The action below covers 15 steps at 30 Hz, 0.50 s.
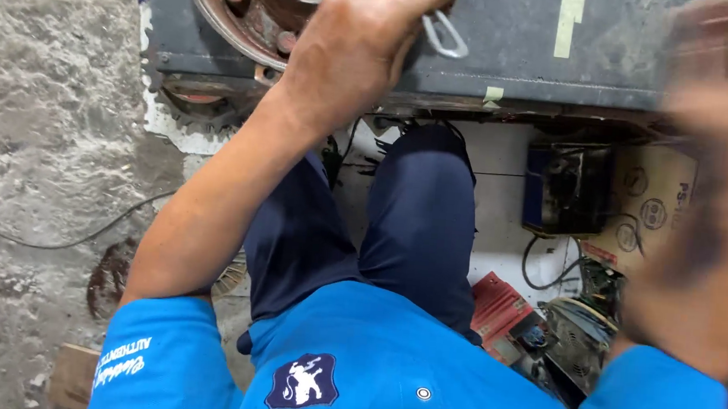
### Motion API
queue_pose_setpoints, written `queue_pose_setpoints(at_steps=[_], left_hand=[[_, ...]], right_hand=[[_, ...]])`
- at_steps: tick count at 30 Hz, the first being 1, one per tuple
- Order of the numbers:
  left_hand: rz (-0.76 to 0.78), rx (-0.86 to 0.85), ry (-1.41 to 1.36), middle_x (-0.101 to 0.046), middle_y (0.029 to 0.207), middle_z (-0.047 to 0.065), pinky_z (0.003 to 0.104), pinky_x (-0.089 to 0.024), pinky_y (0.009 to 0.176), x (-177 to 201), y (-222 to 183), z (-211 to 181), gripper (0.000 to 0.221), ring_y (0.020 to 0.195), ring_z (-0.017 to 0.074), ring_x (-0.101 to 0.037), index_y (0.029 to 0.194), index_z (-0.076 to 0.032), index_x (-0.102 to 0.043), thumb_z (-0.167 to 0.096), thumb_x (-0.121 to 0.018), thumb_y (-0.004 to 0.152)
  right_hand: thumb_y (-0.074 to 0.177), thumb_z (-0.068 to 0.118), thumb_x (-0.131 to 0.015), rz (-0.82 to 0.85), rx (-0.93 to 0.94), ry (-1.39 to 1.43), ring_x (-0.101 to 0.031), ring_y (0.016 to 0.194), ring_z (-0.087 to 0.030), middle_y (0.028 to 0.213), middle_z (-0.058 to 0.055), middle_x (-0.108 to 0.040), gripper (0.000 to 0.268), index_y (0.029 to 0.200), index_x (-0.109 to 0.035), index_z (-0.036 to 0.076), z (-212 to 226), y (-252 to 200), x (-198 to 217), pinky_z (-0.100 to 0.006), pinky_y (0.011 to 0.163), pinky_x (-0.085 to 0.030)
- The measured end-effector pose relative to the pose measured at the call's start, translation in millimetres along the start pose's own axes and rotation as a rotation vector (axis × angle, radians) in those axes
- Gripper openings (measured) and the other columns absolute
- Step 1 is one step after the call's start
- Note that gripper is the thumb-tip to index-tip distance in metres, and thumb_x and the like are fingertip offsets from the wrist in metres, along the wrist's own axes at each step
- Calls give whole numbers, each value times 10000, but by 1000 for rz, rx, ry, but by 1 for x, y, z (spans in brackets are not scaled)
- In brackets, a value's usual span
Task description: The person uses a small tool to adjust internal components of a metal housing and then brushes the rim to clean it.
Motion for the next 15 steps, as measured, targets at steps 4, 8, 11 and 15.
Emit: queue_pose_setpoints(at_steps=[4,8,11,15], left_hand=[[32,-42,-64,-744,1079,132,481,-520,801,10,-7,4,477,892,373,-683,1243,17,-624,159,-685,792],[44,-47,-141,-671,1031,193,472,-532,1009,4,-1,-6,276,1009,401,-678,1103,76,-608,174,-624,845],[108,-127,105,-634,1131,158,476,-520,824,-17,-1,-16,171,976,398,-631,1098,8,-605,-45,-647,942],[106,-173,268,-656,1215,165,415,-578,906,-15,-9,-15,270,1118,338,-647,1225,27,-640,-46,-644,966]], right_hand=[[941,-81,-903,-44,50,186,-684,939,-306,1154,-216,-771,312,1235,-797,-81,108,66,-20,-405,827,-581],[933,-117,-821,-57,-106,342,-684,849,-251,1232,-203,-678,423,1327,-674,-80,136,82,-39,-358,757,-576],[999,-27,-826,-93,-210,709,-613,996,-298,1287,-181,-559,554,1449,-504,-7,142,88,-46,-397,907,-542],[1061,82,-795,-183,-144,702,-626,1112,-281,1373,-143,-538,397,1399,-604,-2,150,93,-40,-377,980,-567]])
Point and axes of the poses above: each hand's wrist, its own y-axis towards the middle knuckle, its own x-axis out of the back of the hand, z = x × y, the point moved 10 cm from there along y, towards the middle knuckle
